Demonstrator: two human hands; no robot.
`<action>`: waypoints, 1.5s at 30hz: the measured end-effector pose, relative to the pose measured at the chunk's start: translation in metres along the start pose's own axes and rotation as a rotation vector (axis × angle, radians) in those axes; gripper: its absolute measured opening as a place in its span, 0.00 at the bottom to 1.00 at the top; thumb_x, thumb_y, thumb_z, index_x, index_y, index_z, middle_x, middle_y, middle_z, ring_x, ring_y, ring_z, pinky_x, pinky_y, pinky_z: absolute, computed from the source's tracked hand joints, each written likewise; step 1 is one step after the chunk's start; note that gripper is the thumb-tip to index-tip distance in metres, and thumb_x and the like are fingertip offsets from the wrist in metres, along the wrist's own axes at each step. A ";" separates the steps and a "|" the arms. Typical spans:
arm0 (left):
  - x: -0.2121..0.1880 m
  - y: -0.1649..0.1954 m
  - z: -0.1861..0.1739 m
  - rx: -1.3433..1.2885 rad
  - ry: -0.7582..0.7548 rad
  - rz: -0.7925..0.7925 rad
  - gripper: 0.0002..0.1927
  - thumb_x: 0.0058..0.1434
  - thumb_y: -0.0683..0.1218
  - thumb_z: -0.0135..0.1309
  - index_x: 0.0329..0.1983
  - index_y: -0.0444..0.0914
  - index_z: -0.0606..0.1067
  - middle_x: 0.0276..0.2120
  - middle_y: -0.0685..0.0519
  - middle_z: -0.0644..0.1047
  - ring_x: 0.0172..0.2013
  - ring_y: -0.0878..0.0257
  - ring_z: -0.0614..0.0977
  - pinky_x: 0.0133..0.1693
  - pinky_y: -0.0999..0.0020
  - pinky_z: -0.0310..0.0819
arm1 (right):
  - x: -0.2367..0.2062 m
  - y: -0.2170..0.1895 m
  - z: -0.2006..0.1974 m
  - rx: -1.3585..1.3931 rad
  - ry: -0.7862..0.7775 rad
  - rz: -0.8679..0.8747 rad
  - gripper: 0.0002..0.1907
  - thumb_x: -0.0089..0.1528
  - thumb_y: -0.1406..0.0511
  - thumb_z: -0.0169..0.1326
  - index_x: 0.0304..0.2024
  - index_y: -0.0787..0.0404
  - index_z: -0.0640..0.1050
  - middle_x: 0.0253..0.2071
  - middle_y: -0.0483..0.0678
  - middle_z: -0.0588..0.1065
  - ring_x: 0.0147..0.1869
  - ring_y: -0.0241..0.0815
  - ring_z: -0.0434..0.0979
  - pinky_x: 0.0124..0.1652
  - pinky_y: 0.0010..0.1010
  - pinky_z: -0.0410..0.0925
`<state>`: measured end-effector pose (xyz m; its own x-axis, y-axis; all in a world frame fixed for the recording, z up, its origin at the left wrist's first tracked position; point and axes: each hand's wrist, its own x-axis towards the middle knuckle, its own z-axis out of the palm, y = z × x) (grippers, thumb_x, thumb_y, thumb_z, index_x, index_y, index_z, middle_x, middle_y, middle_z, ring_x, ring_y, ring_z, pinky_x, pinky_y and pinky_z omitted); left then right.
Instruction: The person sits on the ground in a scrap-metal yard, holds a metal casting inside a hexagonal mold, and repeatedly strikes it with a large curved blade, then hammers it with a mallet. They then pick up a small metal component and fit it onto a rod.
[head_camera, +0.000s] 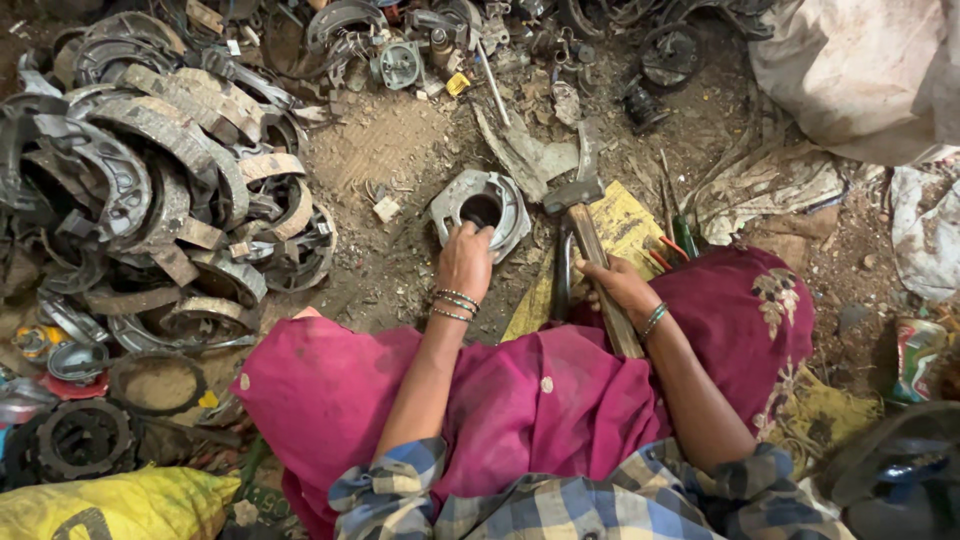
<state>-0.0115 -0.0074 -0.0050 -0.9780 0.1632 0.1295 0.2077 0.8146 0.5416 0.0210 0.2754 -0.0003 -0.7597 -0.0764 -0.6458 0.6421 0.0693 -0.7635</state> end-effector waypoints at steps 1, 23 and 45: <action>0.001 0.000 0.000 -0.010 0.000 0.005 0.13 0.51 0.43 0.66 0.38 0.38 0.77 0.37 0.43 0.76 0.43 0.43 0.77 0.44 0.49 0.74 | 0.000 -0.001 0.001 -0.002 -0.016 -0.015 0.18 0.62 0.56 0.61 0.42 0.63 0.74 0.27 0.42 0.74 0.23 0.31 0.71 0.22 0.25 0.69; 0.001 -0.008 0.041 0.083 0.019 0.036 0.04 0.57 0.42 0.58 0.34 0.37 0.78 0.34 0.42 0.77 0.42 0.44 0.78 0.43 0.49 0.75 | -0.106 -0.095 0.031 -0.289 0.555 -0.764 0.16 0.64 0.70 0.56 0.51 0.64 0.66 0.30 0.50 0.75 0.27 0.40 0.80 0.26 0.32 0.79; 0.002 -0.008 0.043 0.142 0.068 0.030 0.05 0.58 0.41 0.53 0.34 0.36 0.79 0.36 0.43 0.77 0.44 0.46 0.78 0.45 0.53 0.76 | -0.116 -0.114 0.028 -0.255 0.555 -1.022 0.09 0.71 0.68 0.53 0.51 0.65 0.71 0.31 0.49 0.76 0.29 0.40 0.79 0.28 0.32 0.76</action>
<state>-0.0163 0.0103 -0.0446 -0.9672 0.1543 0.2020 0.2271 0.8813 0.4144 0.0386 0.2485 0.1615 -0.8887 0.2255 0.3991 -0.2780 0.4270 -0.8605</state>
